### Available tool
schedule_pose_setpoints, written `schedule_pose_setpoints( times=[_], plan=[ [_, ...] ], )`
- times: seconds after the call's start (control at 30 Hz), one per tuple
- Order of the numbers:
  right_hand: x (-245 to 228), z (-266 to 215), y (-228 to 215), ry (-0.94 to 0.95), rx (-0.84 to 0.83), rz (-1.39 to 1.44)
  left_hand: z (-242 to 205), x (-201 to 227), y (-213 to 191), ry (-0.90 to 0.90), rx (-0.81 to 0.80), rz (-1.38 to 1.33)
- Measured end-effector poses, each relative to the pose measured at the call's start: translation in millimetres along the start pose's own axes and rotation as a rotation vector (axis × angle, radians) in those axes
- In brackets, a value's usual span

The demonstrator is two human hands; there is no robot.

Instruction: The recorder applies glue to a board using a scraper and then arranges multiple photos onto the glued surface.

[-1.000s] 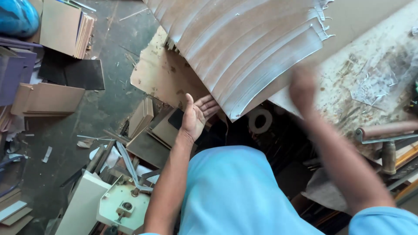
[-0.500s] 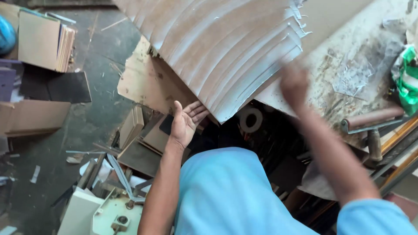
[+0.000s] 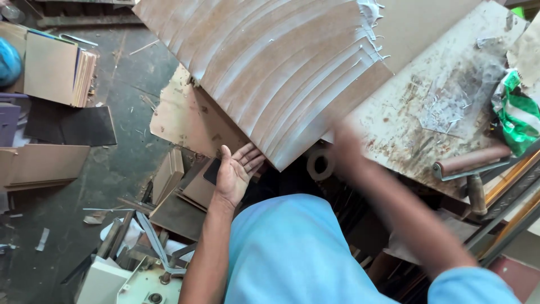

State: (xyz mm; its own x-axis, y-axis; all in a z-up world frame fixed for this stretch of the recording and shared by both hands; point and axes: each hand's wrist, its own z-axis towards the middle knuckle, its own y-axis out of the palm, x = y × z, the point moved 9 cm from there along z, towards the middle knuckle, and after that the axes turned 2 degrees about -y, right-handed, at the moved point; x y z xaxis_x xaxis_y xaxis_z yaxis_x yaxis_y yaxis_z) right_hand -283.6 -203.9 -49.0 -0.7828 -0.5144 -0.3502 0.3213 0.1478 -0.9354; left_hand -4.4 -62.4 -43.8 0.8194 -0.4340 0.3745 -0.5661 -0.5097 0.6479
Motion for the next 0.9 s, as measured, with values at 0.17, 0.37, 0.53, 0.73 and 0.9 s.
schedule_pose_setpoints(
  times=[0.17, 0.37, 0.53, 0.73, 0.9],
  plan=[
    [69, 127, -152, 0.065, 0.418, -0.164, -1, -4, -3, -0.002, 0.012, 0.068],
    [9, 125, -128, -0.271, 0.258, -0.183, -1, 6, 3, 0.004, 0.059, 0.076],
    [6, 75, -55, -0.123, 0.232, -0.023, 1, 3, 4, 0.013, 0.041, 0.053],
    [-15, 31, -17, -0.246, 0.155, 0.059, 11, -5, 0, 0.054, 0.026, 0.047],
    [65, 142, -169, -0.129, 0.424, -0.233, 25, -4, -10, 0.109, 0.154, 0.068]
  ],
)
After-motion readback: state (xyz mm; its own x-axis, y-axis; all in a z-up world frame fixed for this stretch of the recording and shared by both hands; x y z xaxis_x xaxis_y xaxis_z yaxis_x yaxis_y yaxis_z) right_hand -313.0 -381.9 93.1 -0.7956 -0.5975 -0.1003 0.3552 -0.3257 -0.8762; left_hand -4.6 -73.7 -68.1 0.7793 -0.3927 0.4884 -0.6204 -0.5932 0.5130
